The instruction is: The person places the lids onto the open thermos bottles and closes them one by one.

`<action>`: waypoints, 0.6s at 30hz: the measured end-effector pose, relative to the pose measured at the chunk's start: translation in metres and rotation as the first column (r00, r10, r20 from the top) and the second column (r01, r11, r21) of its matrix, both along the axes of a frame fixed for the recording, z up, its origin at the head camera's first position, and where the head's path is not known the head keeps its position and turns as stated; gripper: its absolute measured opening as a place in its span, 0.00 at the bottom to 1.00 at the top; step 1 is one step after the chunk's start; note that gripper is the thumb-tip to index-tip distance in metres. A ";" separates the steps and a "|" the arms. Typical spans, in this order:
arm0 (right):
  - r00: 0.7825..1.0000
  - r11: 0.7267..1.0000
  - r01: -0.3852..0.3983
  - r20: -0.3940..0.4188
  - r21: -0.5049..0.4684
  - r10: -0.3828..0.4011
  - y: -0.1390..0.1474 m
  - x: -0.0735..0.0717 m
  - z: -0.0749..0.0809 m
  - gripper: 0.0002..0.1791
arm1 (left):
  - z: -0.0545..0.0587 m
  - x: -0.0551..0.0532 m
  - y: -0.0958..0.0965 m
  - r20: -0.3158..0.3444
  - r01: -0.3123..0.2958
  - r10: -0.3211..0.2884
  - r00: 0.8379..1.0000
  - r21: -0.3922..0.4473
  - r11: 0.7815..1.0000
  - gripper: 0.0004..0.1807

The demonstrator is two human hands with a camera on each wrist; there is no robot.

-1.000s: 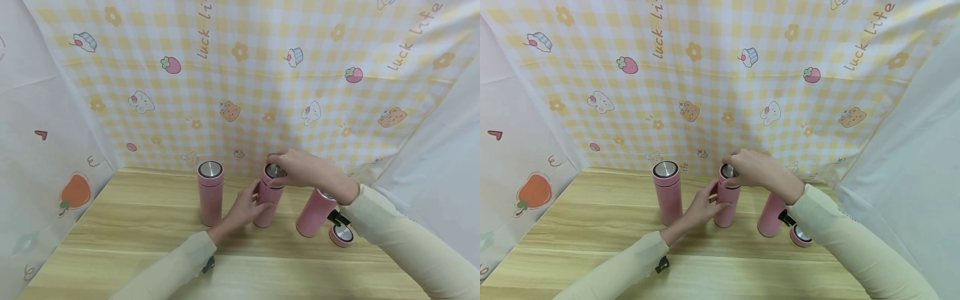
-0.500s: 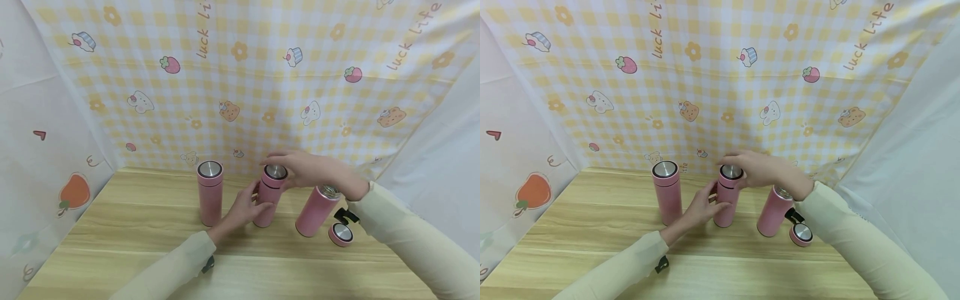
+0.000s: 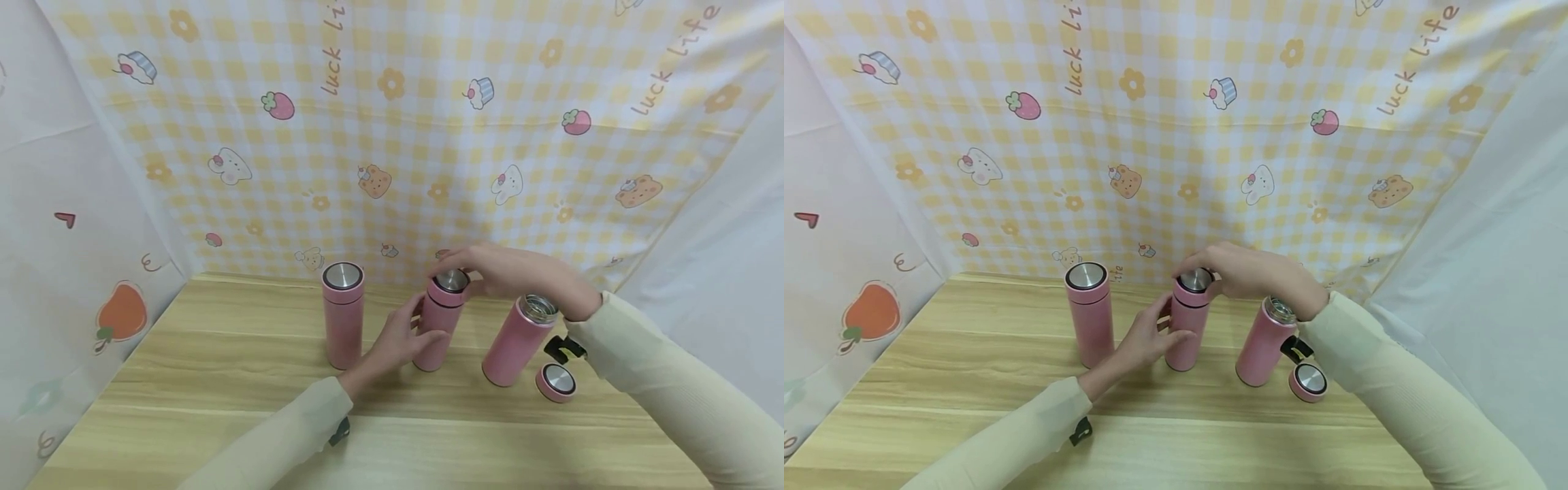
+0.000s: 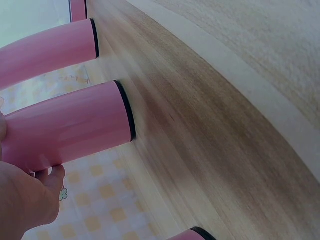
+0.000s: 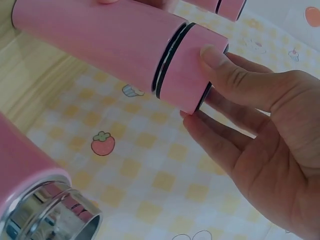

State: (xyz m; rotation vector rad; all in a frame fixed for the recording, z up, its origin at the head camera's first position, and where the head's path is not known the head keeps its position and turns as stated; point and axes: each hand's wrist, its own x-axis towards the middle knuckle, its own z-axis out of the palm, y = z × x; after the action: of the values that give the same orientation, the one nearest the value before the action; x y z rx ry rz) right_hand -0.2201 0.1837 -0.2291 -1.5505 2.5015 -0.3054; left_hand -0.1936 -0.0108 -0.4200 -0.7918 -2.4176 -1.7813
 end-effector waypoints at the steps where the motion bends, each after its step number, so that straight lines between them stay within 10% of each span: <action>1: 1.000 1.000 0.000 -0.004 -0.001 0.000 -0.001 0.000 0.000 0.32 | 0.000 0.000 0.000 0.001 -0.001 0.001 1.000 0.002 1.000 0.38; 18: 0.994 0.998 0.063 -0.094 -0.002 -0.063 -0.009 0.002 -0.002 0.25 | 0.001 0.002 0.000 -0.005 -0.005 0.005 1.000 -0.002 1.000 0.36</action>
State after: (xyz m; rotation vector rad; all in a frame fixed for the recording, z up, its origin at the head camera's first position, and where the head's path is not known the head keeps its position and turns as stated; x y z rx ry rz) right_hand -0.2182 0.1746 -0.2316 -1.5217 2.6259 -0.2457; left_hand -0.1918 -0.0108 -0.4187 -0.7879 -2.4170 -1.7731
